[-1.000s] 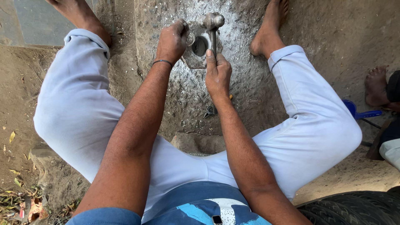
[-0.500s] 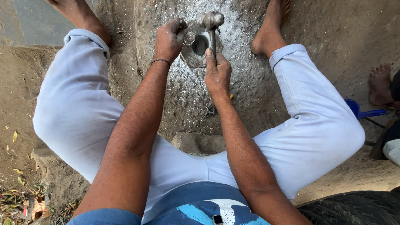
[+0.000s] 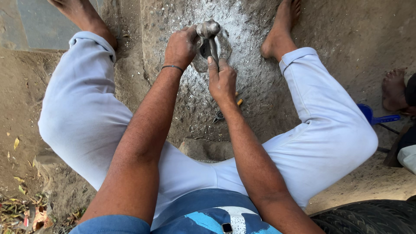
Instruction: The person sits on the ground and uses a hammer and chisel to shape a small metal ring on a stone anvil. They repeatedly strike the ring, inspect it, and use pliers to adjust its position before continuing to hammer.
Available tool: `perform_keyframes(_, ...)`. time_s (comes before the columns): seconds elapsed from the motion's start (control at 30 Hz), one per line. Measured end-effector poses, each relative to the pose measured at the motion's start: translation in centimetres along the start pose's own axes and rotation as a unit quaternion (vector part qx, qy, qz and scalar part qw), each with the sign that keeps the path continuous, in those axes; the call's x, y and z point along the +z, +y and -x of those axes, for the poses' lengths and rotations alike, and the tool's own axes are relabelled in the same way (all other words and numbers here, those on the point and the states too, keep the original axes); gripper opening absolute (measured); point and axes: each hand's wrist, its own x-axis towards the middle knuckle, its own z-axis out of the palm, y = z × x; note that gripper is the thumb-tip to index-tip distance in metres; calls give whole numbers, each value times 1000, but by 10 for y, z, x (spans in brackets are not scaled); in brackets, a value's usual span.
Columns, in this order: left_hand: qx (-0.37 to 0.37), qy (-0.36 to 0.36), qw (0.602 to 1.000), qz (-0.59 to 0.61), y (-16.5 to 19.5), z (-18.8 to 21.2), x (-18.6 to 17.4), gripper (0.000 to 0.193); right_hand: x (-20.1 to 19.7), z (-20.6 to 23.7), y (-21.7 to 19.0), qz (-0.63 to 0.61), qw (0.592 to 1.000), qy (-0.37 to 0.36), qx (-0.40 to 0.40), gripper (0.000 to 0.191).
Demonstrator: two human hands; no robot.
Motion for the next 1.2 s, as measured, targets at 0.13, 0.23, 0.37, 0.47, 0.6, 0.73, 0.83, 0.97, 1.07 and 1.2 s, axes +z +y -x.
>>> perform_keyframes(0.13,-37,-28,999,3,-3,-3,2,18,-24,1,-21,-60,997,11,53,44)
perform_keyframes(0.23,-14,-5,1000,1,-5,-4,4,19,-43,2,-33,-128,988,69,-56,40)
perform_keyframes(0.37,-1,-4,1000,-1,-5,-2,6,17,-33,1,-33,-188,957,132,-175,40)
perform_keyframes(0.47,1,-11,1000,3,-2,-1,3,15,-15,5,-19,-65,997,27,-42,36)
perform_keyframes(0.6,0,-6,999,34,2,-2,-4,12,-5,4,0,49,998,-20,26,40)
perform_keyframes(0.73,-19,-8,1000,23,7,-5,-8,12,-6,-3,4,-49,998,21,23,43)
perform_keyframes(0.83,-35,21,994,101,7,-8,-10,12,-11,-8,5,-69,996,51,14,49)
perform_keyframes(0.97,-59,23,989,136,6,-9,-12,14,-16,-10,9,-94,994,59,-16,49)
perform_keyframes(1.07,-55,13,989,137,6,-10,-11,15,-17,-10,10,-90,994,55,-21,49)
perform_keyframes(1.2,-58,9,991,120,7,-10,-12,15,-17,-8,8,-77,996,50,-14,51)
